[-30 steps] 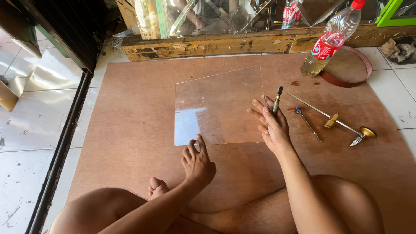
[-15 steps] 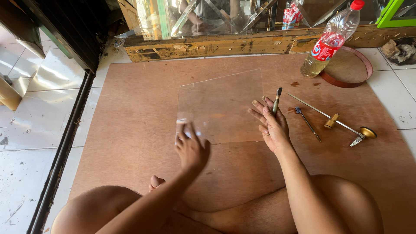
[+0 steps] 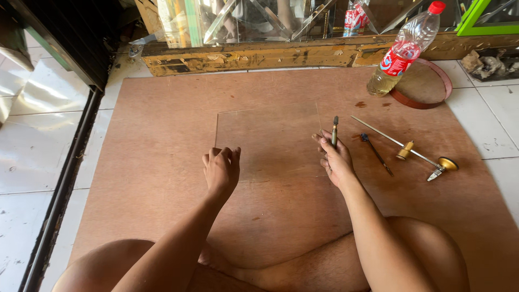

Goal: The person uses a glass cutter to score a rectangular piece of glass on a wooden board. They then snap the glass along the score line and proceed to cut a circular shape from the remaining piece.

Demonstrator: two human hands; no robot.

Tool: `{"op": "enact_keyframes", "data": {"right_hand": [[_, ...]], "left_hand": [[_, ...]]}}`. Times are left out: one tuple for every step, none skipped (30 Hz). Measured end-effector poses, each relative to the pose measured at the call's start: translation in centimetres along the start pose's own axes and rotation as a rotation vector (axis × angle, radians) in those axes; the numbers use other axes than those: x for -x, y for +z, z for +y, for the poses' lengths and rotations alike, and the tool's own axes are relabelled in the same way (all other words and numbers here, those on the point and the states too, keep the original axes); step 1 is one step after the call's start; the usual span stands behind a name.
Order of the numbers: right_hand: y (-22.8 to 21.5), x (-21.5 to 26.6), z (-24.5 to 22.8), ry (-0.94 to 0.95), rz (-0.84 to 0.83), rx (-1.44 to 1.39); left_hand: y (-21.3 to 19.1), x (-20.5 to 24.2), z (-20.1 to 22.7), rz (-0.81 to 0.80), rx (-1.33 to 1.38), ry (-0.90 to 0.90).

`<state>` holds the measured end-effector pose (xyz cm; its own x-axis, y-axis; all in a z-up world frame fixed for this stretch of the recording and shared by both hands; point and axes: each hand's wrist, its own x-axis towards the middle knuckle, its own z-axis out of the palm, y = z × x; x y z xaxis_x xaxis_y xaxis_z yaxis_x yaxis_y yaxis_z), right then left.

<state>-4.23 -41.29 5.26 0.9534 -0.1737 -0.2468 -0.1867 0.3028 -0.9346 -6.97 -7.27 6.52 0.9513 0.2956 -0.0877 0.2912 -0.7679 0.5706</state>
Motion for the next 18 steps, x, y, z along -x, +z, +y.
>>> {"op": "enact_keyframes", "data": {"right_hand": [[-0.5,-0.6,0.5,-0.001,0.005,0.004],[-1.0,-1.1,1.1,-0.011,0.037,0.057],[-1.5,-1.5,1.7,-0.02,0.069,0.111],[-1.9,-1.4,1.7,-0.02,0.074,0.115],[-2.2,-1.3,1.7,-0.086,0.14,0.401],[-2.6,-1.1,1.6,-0.151,0.204,0.687],[-3.2,-0.8,1.8,-0.151,0.209,0.693],[-3.9,-0.5,2.0,-0.18,0.249,0.959],[-4.5,-0.2,2.1,-0.207,0.287,1.225],[-3.3,2.0,1.0,-0.207,0.291,1.23],[-2.1,4.3,0.0,-0.078,0.162,1.223],[-0.7,6.5,-0.9,0.049,0.034,1.208],[0.3,8.0,-2.1,0.05,0.039,1.212],[1.3,9.5,-3.3,0.154,-0.044,1.266],[2.3,11.0,-4.5,0.261,-0.127,1.316],[3.2,12.0,-5.4,0.262,-0.123,1.32],[4.2,13.0,-6.3,0.24,-0.17,1.334],[5.1,14.0,-7.2,0.22,-0.217,1.348]], "left_hand": [[-0.2,0.1,0.5,-0.005,0.004,0.002],[-0.4,0.3,0.8,-0.007,-0.06,0.107],[-0.7,0.5,1.2,-0.008,-0.124,0.213],[-0.9,0.7,1.5,-0.013,-0.119,0.214],[-1.1,0.9,1.7,-0.061,-0.178,0.317],[-1.3,1.1,2.0,-0.108,-0.235,0.421],[-1.2,1.4,2.1,-0.111,-0.23,0.423],[-1.0,1.7,2.1,-0.141,-0.316,0.48],[-0.9,2.1,2.2,-0.17,-0.402,0.536],[-0.9,2.3,2.4,-0.173,-0.396,0.539],[-0.9,2.5,2.5,-0.222,-0.435,0.575],[-0.9,2.8,2.6,-0.269,-0.476,0.61],[-0.6,2.6,2.3,-0.27,-0.47,0.614],[-0.2,2.5,2.0,-0.295,-0.495,0.63],[0.1,2.3,1.8,-0.32,-0.52,0.647],[0.8,1.9,1.3,-0.32,-0.515,0.649],[1.5,1.4,0.9,-0.333,-0.543,0.639],[2.2,1.0,0.5,-0.346,-0.569,0.628]]}}
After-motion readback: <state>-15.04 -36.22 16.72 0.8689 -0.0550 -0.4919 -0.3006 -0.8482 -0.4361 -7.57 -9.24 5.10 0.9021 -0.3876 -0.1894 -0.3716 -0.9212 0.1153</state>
